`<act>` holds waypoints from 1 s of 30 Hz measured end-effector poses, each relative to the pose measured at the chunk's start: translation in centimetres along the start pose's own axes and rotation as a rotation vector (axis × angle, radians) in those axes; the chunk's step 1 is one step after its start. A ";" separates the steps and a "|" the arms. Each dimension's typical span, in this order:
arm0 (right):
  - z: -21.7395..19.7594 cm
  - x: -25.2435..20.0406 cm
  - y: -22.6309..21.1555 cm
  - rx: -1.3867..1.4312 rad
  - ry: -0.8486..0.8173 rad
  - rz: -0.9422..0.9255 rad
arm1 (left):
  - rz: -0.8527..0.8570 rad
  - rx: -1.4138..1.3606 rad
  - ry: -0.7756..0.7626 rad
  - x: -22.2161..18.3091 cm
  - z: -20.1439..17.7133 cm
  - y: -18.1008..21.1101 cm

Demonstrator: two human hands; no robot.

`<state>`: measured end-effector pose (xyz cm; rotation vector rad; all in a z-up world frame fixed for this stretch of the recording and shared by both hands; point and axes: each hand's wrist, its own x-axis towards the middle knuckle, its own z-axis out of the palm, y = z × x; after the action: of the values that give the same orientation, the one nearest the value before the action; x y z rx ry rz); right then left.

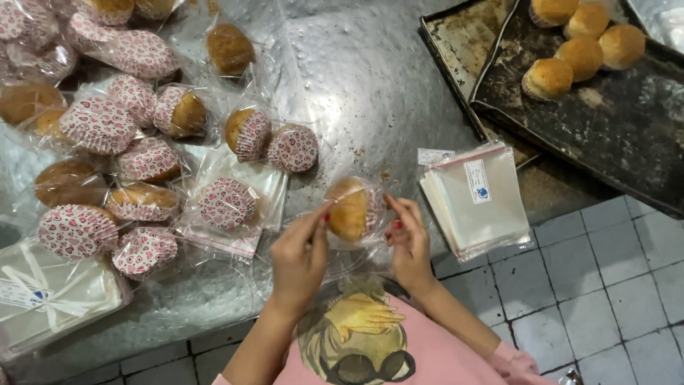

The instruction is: The person places bread rolls into plastic bags and seals them by hand.

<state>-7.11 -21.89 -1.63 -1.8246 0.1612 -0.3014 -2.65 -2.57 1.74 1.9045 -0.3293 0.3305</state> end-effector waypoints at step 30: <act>-3.0 2.6 -2.5 0.219 -0.746 0.013 | -0.372 -0.948 -0.569 -2.5 -1.0 0.8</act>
<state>-5.62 -24.65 1.79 -1.6057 -0.3667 0.3665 -5.30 -1.79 1.86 1.0387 -0.3995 -0.5552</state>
